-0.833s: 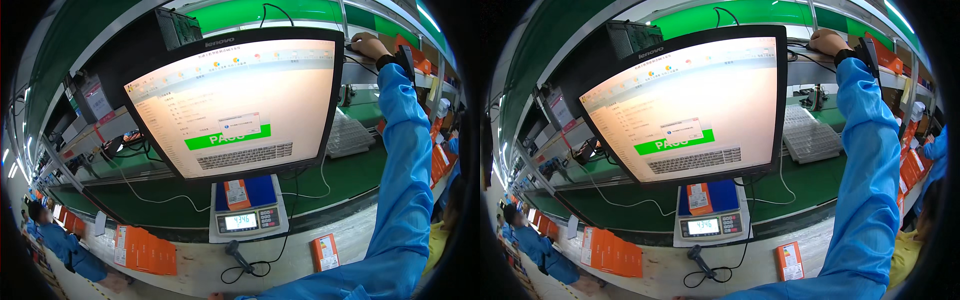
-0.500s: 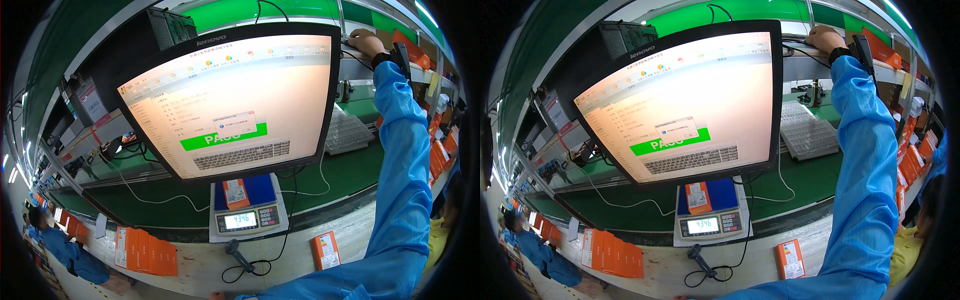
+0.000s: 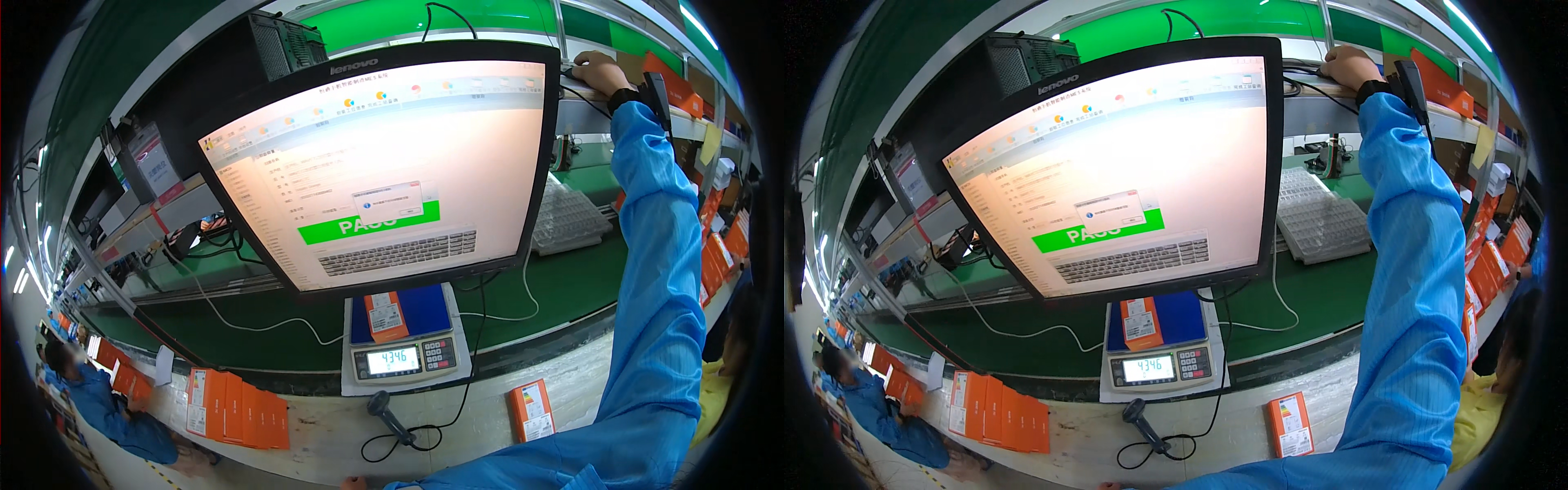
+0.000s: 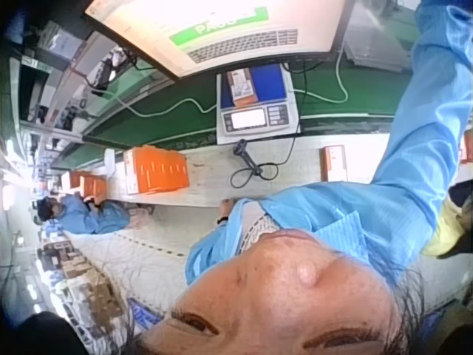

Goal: The worker scans barcodes on product boxes, weighs them on an electronic scale, and monitors a computer screen for confirmation.

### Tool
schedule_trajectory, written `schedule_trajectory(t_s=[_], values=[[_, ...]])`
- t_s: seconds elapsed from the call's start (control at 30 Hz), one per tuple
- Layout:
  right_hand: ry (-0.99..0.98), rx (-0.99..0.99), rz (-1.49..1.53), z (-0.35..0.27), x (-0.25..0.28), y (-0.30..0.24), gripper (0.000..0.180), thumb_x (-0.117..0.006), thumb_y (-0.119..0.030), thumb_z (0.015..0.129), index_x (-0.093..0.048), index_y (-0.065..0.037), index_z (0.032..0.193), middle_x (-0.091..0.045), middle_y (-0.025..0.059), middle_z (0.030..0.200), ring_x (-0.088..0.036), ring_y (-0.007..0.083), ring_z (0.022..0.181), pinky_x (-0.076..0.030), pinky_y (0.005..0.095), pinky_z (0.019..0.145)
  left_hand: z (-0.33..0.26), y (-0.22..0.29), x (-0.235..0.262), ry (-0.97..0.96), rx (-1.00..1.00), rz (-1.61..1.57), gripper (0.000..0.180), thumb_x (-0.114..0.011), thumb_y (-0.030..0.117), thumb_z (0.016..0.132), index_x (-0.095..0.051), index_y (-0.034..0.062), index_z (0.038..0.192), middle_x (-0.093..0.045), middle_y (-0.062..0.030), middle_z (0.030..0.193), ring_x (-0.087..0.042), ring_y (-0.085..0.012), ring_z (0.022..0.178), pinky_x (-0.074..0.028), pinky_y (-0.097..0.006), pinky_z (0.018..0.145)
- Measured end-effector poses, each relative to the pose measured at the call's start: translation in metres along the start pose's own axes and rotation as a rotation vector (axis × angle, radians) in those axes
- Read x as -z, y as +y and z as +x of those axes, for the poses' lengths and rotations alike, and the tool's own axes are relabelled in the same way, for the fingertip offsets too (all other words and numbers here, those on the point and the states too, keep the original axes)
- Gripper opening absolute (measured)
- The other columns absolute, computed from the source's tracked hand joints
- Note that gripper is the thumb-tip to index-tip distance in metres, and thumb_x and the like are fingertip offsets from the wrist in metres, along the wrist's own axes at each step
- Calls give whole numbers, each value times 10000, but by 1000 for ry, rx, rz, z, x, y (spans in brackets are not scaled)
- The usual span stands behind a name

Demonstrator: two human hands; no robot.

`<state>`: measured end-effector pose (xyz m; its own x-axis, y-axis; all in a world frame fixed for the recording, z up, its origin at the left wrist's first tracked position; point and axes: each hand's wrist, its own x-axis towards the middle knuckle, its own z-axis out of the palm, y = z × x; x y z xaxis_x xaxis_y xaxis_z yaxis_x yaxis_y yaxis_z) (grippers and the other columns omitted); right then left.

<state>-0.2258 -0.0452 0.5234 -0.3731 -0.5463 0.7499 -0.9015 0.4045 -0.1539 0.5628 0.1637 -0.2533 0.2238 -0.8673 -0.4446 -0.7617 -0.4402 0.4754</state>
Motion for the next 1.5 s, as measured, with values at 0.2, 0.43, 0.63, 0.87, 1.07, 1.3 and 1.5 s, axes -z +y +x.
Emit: schedule_trajectory(t_s=[0.2,0.43,0.63,0.87,1.07,1.3,1.5], values=[[-26,-23,19,1,1,-1,371,-668,-308,734,-682,-63,1012,-664,168,1019,-632,322,931,-485,361,850,3,-1,-1,-9,21,28,405,-542,310,820,-644,-26,1022,-636,-262,1016,-605,-385,1005,-484,-446,853],[-40,-15,13,1,1,-2,360,-677,-310,732,-690,-60,991,-668,173,999,-638,320,911,-489,355,838,-6,7,3,15,10,27,410,-535,310,818,-640,-27,1028,-631,-268,1021,-602,-392,1007,-481,-448,855],[-17,-20,39,0,0,-2,354,-676,-309,728,-695,-63,982,-675,169,975,-642,318,906,-491,353,844,-13,21,10,29,11,29,400,-516,312,830,-639,-16,1022,-632,-265,1014,-598,-410,991,-476,-463,848],[-14,-38,45,-1,2,-4,352,-671,-313,732,-697,-68,984,-674,168,982,-643,319,900,-493,356,834,-13,20,12,-3,-44,95,408,-478,314,841,-633,-19,1020,-616,-276,1036,-588,-421,997,-468,-474,848],[7,-27,18,-1,1,-4,350,-672,-315,736,-698,-67,982,-675,166,984,-644,320,896,-494,355,829,-9,18,8,9,30,112,415,-479,314,832,-632,-18,1029,-613,-272,1051,-584,-419,1010,-469,-469,863],[-12,-17,15,0,0,-4,348,-674,-317,743,-696,-69,985,-675,163,988,-643,320,901,-495,355,830,-13,20,9,24,49,69,420,-479,327,836,-638,-6,1037,-618,-261,1054,-580,-410,1026,-463,-462,879],[-24,-21,16,1,1,-4,348,-679,-309,742,-693,-64,990,-673,166,991,-641,314,905,-492,356,835,-14,20,11,5,40,66,427,-484,341,838,-641,-10,1024,-620,-262,1044,-579,-412,1023,-462,-462,873]])
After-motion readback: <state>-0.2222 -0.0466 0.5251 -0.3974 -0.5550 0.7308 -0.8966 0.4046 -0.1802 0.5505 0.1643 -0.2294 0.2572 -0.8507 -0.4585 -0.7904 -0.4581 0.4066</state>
